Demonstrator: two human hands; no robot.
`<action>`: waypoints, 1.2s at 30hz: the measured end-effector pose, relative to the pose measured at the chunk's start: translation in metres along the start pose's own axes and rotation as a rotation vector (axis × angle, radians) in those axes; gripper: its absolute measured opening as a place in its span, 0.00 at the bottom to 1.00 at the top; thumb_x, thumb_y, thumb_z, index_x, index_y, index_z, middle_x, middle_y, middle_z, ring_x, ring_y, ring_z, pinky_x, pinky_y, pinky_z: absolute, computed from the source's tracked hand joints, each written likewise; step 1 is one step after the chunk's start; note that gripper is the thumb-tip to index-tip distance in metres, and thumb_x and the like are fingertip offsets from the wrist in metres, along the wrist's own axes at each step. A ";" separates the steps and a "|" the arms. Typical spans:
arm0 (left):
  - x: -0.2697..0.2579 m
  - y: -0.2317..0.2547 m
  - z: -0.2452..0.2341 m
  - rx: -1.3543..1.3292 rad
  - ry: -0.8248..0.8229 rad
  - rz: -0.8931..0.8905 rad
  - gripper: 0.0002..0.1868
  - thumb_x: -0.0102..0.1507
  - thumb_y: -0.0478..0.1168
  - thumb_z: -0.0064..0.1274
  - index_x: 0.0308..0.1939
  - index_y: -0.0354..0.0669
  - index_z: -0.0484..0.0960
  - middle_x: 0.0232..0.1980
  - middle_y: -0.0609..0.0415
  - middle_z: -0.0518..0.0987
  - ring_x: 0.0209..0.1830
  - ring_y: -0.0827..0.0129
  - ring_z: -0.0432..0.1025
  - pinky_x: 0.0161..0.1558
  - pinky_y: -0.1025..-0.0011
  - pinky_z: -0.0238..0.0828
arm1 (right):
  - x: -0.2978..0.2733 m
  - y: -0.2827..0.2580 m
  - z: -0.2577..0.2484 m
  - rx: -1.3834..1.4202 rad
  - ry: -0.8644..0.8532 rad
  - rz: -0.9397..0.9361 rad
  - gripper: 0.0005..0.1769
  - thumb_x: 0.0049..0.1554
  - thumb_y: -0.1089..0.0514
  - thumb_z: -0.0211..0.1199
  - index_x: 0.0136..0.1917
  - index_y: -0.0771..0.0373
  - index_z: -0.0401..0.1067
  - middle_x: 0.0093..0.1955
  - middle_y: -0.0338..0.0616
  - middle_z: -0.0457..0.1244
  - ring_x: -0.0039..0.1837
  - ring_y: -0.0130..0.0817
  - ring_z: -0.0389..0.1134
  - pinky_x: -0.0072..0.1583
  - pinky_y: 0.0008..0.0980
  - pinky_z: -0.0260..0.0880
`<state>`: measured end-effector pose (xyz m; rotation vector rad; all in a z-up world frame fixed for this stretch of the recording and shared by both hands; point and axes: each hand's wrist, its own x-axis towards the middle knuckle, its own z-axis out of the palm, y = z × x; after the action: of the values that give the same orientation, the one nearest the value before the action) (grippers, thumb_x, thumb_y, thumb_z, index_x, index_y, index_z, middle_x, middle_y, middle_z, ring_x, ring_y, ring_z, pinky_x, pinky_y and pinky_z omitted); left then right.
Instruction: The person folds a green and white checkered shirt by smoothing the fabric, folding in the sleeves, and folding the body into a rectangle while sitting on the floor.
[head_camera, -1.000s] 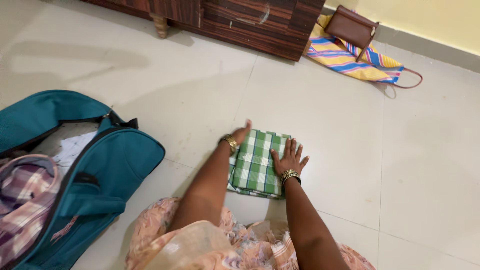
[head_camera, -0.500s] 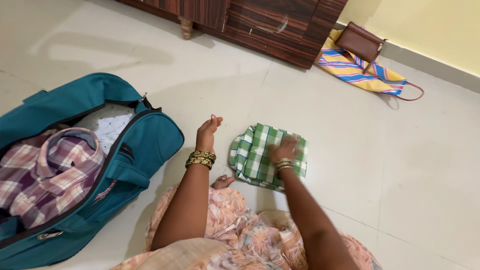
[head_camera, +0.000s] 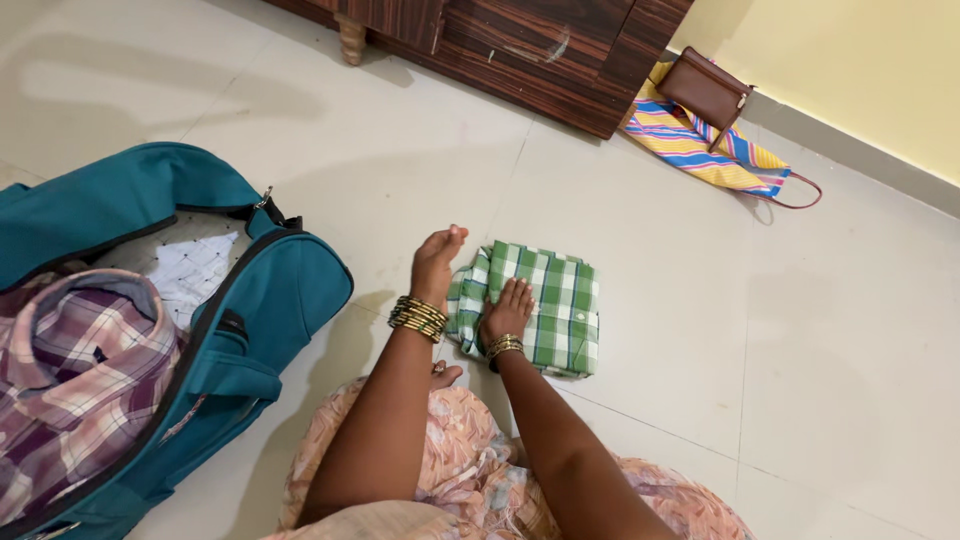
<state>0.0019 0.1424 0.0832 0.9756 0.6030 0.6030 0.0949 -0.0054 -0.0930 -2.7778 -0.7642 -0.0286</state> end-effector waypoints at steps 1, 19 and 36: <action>0.001 -0.001 0.002 0.040 -0.016 0.009 0.27 0.66 0.56 0.53 0.54 0.33 0.81 0.58 0.47 0.82 0.66 0.61 0.70 0.68 0.61 0.61 | 0.006 -0.002 -0.002 0.079 0.000 0.024 0.41 0.64 0.43 0.47 0.81 0.68 0.44 0.84 0.61 0.37 0.85 0.55 0.30 0.80 0.52 0.26; 0.004 -0.019 0.004 0.582 -0.140 -0.074 0.28 0.66 0.61 0.50 0.53 0.40 0.82 0.56 0.46 0.82 0.59 0.59 0.74 0.62 0.61 0.69 | -0.033 0.321 -0.293 1.178 0.667 0.786 0.17 0.61 0.57 0.66 0.63 0.58 0.74 0.55 0.40 0.71 0.51 0.22 0.69 0.46 0.22 0.69; -0.008 -0.107 0.007 1.848 -0.765 -0.467 0.53 0.58 0.73 0.49 0.81 0.75 0.40 0.85 0.51 0.35 0.85 0.54 0.33 0.75 0.27 0.23 | -0.017 0.199 -0.138 0.099 -0.236 0.285 0.48 0.51 0.36 0.73 0.75 0.62 0.59 0.73 0.60 0.58 0.72 0.57 0.61 0.66 0.51 0.66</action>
<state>0.0219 0.0875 -0.0068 2.4621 0.5456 -1.0332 0.1873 -0.2133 -0.0096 -2.7962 -0.3991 0.3859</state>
